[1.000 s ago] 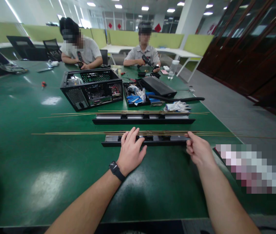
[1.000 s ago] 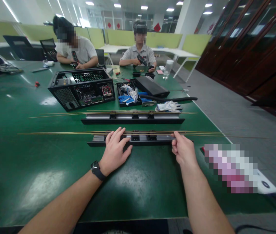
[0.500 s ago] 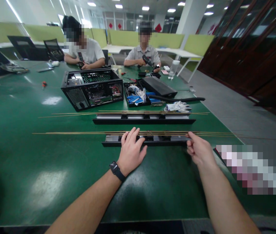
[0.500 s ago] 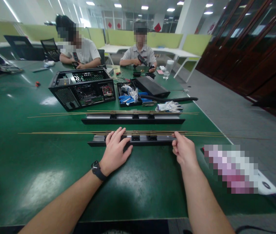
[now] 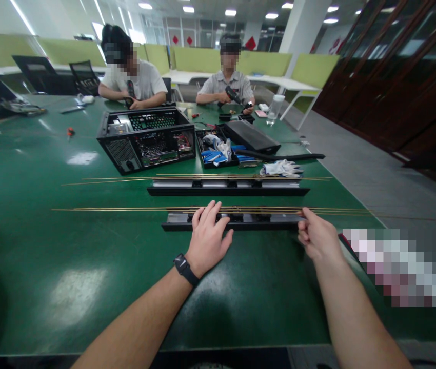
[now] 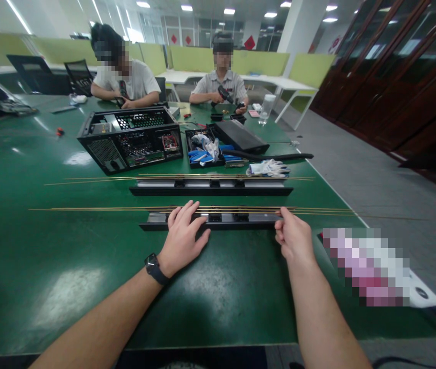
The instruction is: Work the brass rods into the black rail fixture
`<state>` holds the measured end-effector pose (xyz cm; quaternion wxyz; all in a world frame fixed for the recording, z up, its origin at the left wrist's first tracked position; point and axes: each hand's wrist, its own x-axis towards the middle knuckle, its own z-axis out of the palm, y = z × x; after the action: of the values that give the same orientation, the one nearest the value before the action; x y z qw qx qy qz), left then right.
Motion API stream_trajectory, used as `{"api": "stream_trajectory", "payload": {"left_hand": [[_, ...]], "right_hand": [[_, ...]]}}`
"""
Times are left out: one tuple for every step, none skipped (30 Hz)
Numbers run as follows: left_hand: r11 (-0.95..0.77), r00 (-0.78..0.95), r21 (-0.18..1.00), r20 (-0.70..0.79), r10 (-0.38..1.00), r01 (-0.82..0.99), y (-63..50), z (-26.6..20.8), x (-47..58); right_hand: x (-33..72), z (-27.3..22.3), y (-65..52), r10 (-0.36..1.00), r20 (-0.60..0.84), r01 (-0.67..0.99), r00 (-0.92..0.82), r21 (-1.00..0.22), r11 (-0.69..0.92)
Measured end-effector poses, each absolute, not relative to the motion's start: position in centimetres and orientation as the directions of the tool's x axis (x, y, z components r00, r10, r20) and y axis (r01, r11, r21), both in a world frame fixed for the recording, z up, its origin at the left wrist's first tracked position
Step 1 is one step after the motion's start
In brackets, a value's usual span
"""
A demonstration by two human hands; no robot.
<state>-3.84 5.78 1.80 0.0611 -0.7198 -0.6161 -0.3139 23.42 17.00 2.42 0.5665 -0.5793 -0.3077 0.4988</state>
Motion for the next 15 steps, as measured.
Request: {"api": "stream_trajectory", "payload": {"left_hand": [[-0.234,0.044,0.299,0.528,0.848,0.925,5.78,1.80,-3.83],[-0.234,0.045,0.298,0.527,0.849,0.925,5.79,1.81,-3.84],[-0.235,0.047,0.297,0.526,0.849,0.926,5.79,1.81,-3.84],[-0.235,0.048,0.296,0.525,0.850,0.926,5.80,1.82,-3.84],[-0.236,0.049,0.295,0.526,0.849,0.926,5.80,1.82,-3.85],[-0.236,0.048,0.295,0.526,0.849,0.926,5.81,1.82,-3.86],[-0.236,0.049,0.296,0.526,0.849,0.926,5.81,1.83,-3.86],[-0.237,0.049,0.297,0.526,0.849,0.925,5.81,1.82,-3.87],[-0.238,0.050,0.297,0.526,0.849,0.925,5.82,1.82,-3.87],[-0.239,0.051,0.297,0.526,0.849,0.925,5.82,1.81,-3.87],[-0.240,0.053,0.296,0.524,0.850,0.925,5.83,1.79,-3.87],[-0.240,0.054,0.294,0.524,0.850,0.925,5.83,1.77,-3.88],[-0.239,0.054,0.292,0.524,0.850,0.926,5.84,1.75,-3.88],[-0.238,0.053,0.291,0.525,0.850,0.927,5.84,1.73,-3.88],[-0.238,0.053,0.290,0.526,0.849,0.927,5.85,1.71,-3.89]], "right_hand": [[23.34,2.45,16.94,0.924,-0.232,-0.210,0.306,-0.962,-0.172],[23.28,2.49,16.90,0.926,-0.235,-0.212,0.297,-0.961,-0.176],[23.23,2.52,16.86,0.928,-0.237,-0.216,0.287,-0.960,-0.179],[23.20,2.55,16.84,0.930,-0.240,-0.220,0.278,-0.958,-0.182],[23.19,2.56,16.84,0.932,-0.242,-0.223,0.269,-0.957,-0.184],[23.20,2.55,16.85,0.933,-0.243,-0.225,0.266,-0.957,-0.184],[23.22,2.52,16.87,0.933,-0.242,-0.228,0.268,-0.956,-0.183],[23.27,2.47,16.91,0.931,-0.241,-0.231,0.274,-0.956,-0.180],[23.33,2.42,16.97,0.929,-0.239,-0.235,0.282,-0.956,-0.175],[23.40,2.37,17.03,0.926,-0.237,-0.239,0.293,-0.956,-0.169],[23.49,2.32,17.09,0.922,-0.235,-0.244,0.308,-0.956,-0.162],[23.59,2.30,17.15,0.917,-0.233,-0.248,0.324,-0.956,-0.155],[23.68,2.30,17.20,0.911,-0.233,-0.251,0.341,-0.956,-0.150],[23.77,2.31,17.24,0.905,-0.234,-0.254,0.355,-0.956,-0.148],[23.86,2.34,17.28,0.901,-0.235,-0.255,0.364,-0.956,-0.146]]}}
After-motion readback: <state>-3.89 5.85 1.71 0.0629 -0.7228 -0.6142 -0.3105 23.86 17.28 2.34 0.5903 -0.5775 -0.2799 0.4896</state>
